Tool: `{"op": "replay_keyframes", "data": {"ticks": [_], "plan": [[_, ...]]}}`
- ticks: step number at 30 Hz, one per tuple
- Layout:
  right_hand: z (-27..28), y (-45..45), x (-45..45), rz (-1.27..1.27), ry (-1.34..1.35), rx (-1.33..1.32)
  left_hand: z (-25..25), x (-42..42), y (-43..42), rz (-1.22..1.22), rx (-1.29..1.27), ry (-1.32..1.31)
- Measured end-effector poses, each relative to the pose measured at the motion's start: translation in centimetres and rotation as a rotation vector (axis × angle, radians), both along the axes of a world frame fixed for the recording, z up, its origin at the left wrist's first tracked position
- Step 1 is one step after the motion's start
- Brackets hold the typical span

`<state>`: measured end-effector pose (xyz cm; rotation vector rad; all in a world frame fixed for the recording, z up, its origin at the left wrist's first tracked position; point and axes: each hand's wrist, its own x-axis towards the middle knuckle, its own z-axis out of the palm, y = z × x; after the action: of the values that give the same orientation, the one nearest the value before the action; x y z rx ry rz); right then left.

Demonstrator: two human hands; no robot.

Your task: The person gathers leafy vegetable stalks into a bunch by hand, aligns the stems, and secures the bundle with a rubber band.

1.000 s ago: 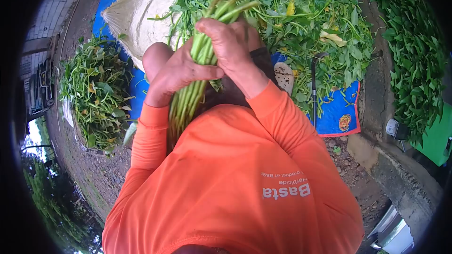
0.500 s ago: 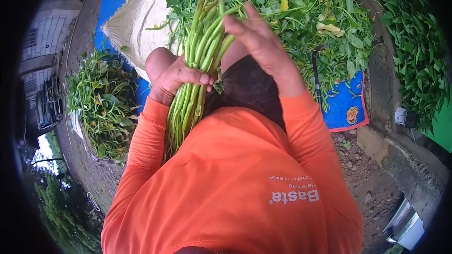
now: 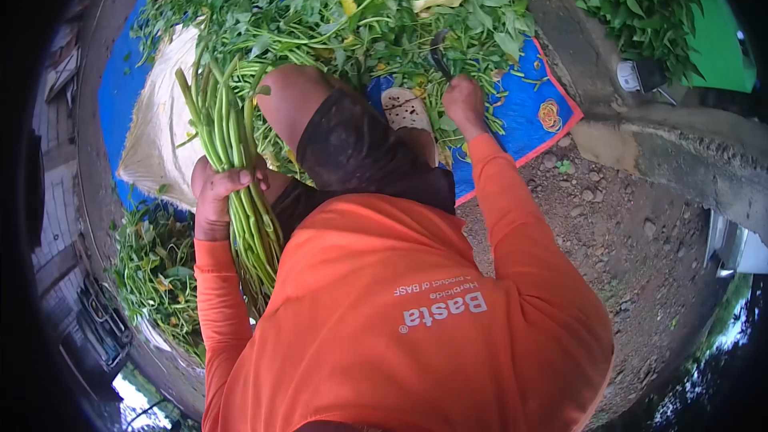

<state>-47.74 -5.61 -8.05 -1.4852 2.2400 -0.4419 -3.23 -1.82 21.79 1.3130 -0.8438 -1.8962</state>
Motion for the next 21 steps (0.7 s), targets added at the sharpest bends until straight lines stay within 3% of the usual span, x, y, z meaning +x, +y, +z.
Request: {"op": "replay_keyframes", "data": {"ticks": [2,4,9,13,15,18,21], "plan": [[-5.2,3.5,-4.1,-0.092,0.070,0.153,0.2,-0.9,-0.1,-0.040,0.013,-0.049],[-5.8,5.6,-5.5,-0.130,0.049,0.245,0.3,-2.5,-0.4,-0.062,0.017,-0.096],[-7.8,7.1,-7.1,-0.031,-0.088,0.101,-0.5,-4.3,-2.1,-0.171,0.031,-0.102],[-0.5,8.2,-6.4,-0.102,-0.347,0.103,0.7,-6.9,-3.4,-0.156,0.033,-0.122],[4.9,9.4,-6.2,-0.229,-0.542,0.083,0.1,-7.5,-4.4,-0.278,0.068,-0.124],[13.7,9.8,-3.7,-0.278,-1.004,-0.114,-0.5,-8.8,-4.9,-0.323,0.041,-0.135],[20.7,9.3,-1.3,-0.008,-1.079,-0.292,-0.5,-8.7,-5.4,-0.363,0.021,-0.209]]}}
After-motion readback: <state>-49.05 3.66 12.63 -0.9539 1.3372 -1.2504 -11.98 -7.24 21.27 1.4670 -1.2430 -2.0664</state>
